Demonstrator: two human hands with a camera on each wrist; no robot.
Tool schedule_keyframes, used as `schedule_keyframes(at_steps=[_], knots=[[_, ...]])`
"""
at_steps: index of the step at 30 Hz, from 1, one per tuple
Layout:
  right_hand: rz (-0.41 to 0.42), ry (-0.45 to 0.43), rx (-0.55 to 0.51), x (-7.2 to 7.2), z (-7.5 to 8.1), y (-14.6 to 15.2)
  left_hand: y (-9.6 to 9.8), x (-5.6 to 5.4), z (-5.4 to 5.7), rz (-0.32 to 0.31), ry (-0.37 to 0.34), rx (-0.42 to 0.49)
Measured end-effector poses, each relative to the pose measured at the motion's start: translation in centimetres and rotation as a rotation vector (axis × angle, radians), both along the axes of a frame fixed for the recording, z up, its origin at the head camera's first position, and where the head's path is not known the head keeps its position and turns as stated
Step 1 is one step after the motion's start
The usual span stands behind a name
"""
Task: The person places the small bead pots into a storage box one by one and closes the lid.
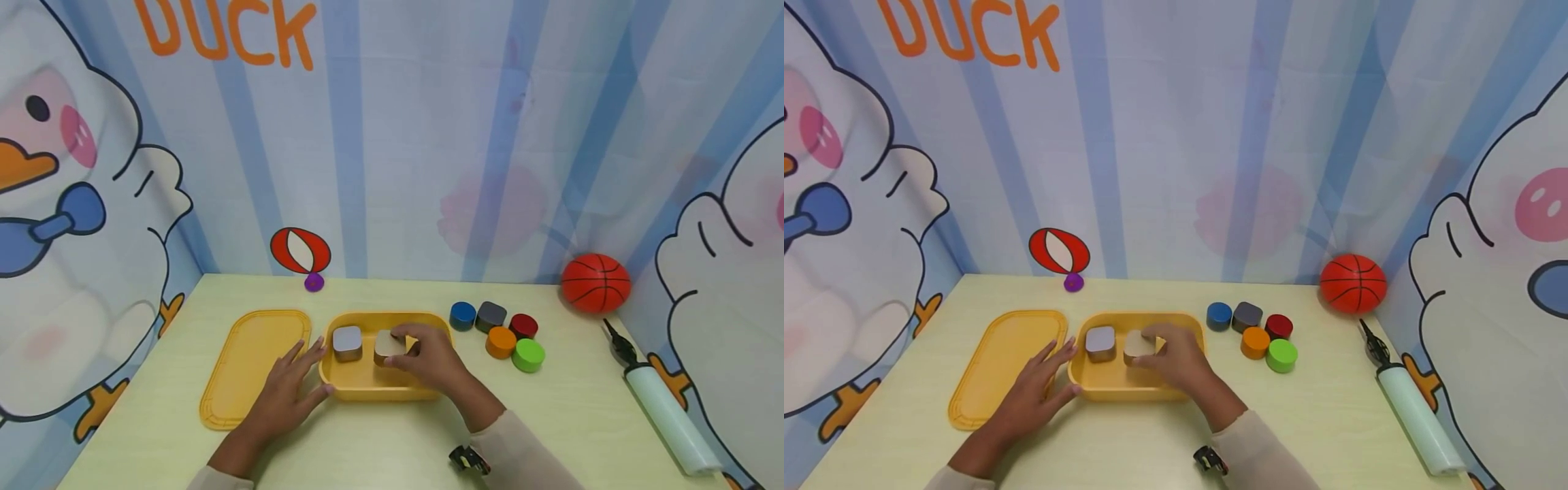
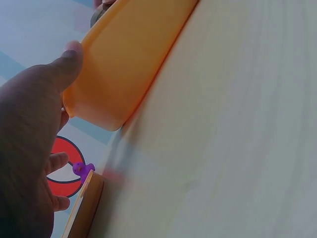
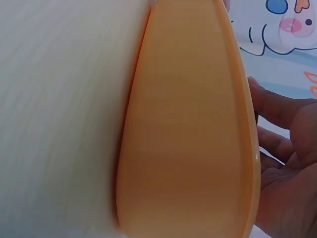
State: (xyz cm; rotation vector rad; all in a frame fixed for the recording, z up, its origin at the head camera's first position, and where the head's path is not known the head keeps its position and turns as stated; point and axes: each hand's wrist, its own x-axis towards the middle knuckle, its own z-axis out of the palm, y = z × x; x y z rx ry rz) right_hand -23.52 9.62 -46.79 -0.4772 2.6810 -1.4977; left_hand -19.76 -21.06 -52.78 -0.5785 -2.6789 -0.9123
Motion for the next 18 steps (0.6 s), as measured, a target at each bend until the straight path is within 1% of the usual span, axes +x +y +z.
schedule_keyframes(at_steps=[6, 13, 18], knots=[[0.058, -0.002, 0.054, 0.1, -0.3, -1.2, 0.1, 0.0, 0.1, 0.001, 0.001, -0.004], [0.105, -0.027, 0.052, 0.0, -0.9, -2.5, 0.0, 0.1, 0.1, 0.001, 0.005, 0.000], [0.122, -0.058, 0.109, 0.0, -0.8, -3.0, 0.0, 0.1, 0.0, -0.004, 0.022, 0.008]])
